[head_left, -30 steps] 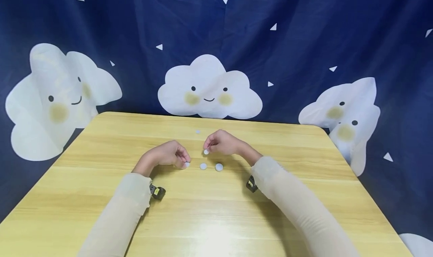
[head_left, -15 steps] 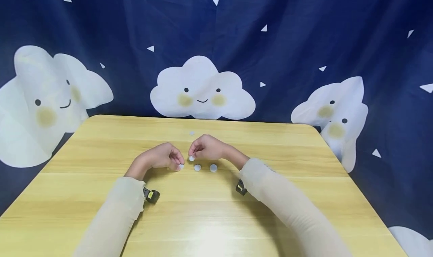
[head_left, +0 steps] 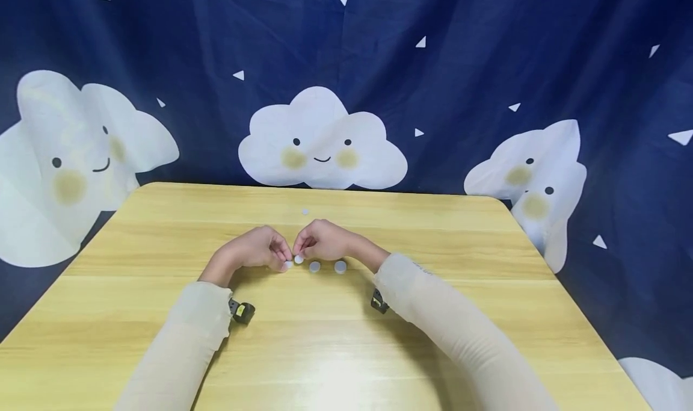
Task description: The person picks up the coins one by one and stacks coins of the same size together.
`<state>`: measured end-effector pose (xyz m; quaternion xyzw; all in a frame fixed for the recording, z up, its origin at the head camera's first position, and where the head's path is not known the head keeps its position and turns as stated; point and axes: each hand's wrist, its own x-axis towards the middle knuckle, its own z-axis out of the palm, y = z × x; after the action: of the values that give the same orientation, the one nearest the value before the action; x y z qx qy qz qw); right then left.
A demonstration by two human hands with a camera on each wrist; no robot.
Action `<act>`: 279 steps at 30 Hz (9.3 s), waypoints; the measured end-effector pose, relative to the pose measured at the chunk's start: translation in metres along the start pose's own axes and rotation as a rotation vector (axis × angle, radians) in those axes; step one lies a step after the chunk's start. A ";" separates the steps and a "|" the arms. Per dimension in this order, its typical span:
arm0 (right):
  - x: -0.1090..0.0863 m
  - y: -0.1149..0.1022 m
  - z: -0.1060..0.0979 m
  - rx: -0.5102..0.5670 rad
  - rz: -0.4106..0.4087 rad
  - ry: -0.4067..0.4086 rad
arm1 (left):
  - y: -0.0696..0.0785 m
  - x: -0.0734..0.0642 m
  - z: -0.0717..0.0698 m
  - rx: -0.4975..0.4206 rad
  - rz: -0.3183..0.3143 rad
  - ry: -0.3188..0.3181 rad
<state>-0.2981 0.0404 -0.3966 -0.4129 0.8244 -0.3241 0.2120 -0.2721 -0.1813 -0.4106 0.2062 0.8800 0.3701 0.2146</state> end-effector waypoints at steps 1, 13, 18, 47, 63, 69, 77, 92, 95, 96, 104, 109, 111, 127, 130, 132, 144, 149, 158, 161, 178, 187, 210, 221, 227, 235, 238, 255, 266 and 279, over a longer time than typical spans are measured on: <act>0.000 -0.001 0.000 -0.001 0.000 -0.003 | 0.001 0.000 0.000 0.004 -0.002 0.004; 0.008 -0.003 0.007 0.031 0.052 -0.005 | 0.002 -0.001 -0.002 0.031 -0.029 0.036; 0.009 -0.004 0.010 0.073 0.110 0.011 | 0.002 -0.001 -0.001 0.035 -0.046 0.039; 0.013 -0.014 0.020 0.022 0.251 0.051 | -0.002 -0.003 0.000 0.034 -0.012 0.029; 0.010 -0.013 0.019 0.112 0.279 0.041 | -0.001 -0.005 -0.003 0.037 -0.032 0.015; 0.010 -0.014 0.021 0.071 0.280 0.050 | -0.001 -0.005 -0.002 0.030 -0.035 0.001; 0.009 -0.014 0.023 0.066 0.257 0.064 | 0.000 -0.005 -0.001 0.020 -0.053 -0.001; 0.007 -0.011 0.023 0.061 0.238 0.093 | -0.006 -0.003 -0.007 -0.002 -0.026 -0.015; 0.008 -0.010 0.025 0.085 0.232 0.087 | -0.011 -0.007 -0.012 -0.015 -0.029 0.011; 0.007 -0.010 0.025 0.090 0.233 0.088 | -0.012 -0.008 -0.014 -0.020 -0.031 0.025; 0.007 -0.008 0.027 0.112 0.239 0.091 | -0.014 -0.003 -0.029 0.044 -0.041 0.131; 0.006 -0.007 0.026 0.103 0.229 0.089 | -0.017 0.013 -0.035 0.113 -0.026 0.152; 0.006 -0.007 0.026 0.099 0.228 0.088 | -0.018 0.020 -0.037 0.151 -0.016 0.160; 0.007 -0.009 0.027 0.059 0.201 0.092 | -0.014 0.063 -0.042 0.117 -0.012 0.225; 0.008 -0.009 0.028 0.054 0.191 0.091 | -0.017 0.071 -0.042 0.095 -0.032 0.223; 0.008 -0.010 0.028 0.044 0.183 0.091 | -0.019 0.075 -0.043 0.090 -0.037 0.224; 0.010 -0.011 0.028 0.024 0.187 0.085 | -0.012 0.094 -0.040 0.103 -0.016 0.243; 0.011 -0.010 0.029 0.016 0.186 0.083 | -0.010 0.098 -0.038 0.130 -0.023 0.251; 0.010 -0.012 0.028 0.019 0.199 0.087 | -0.007 0.104 -0.037 0.170 -0.022 0.232; 0.009 -0.012 0.027 0.023 0.199 0.090 | -0.006 0.107 -0.037 0.152 -0.034 0.209; 0.007 -0.010 0.028 0.047 0.218 0.097 | -0.009 0.104 -0.036 0.054 -0.015 0.197; 0.008 -0.010 0.028 0.044 0.222 0.090 | -0.020 0.097 -0.037 -0.038 -0.016 0.219; 0.008 -0.011 0.028 0.035 0.246 0.088 | -0.011 0.059 -0.043 0.045 0.011 0.297; 0.006 -0.013 0.028 0.065 0.245 0.102 | -0.006 0.037 -0.039 0.088 0.053 0.283; 0.006 -0.013 0.027 0.077 0.270 0.093 | -0.008 0.026 -0.031 0.074 0.045 0.263; 0.006 -0.012 0.027 0.049 0.252 0.086 | -0.011 0.010 -0.019 0.034 0.039 0.239; 0.006 -0.012 0.027 0.051 0.251 0.087 | -0.012 0.005 -0.017 0.016 0.039 0.226; 0.006 -0.012 0.028 0.029 0.237 0.108 | 0.001 -0.018 0.009 -0.141 0.018 0.162; 0.007 -0.012 0.027 0.020 0.219 0.102 | 0.007 -0.021 0.020 -0.312 -0.133 0.182; 0.006 -0.012 0.028 0.048 0.246 0.110 | 0.019 -0.023 0.023 -0.413 -0.258 0.201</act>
<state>-0.2773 0.0199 -0.4081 -0.2850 0.8711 -0.3376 0.2144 -0.2368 -0.1679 -0.4062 0.0063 0.8216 0.5302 0.2093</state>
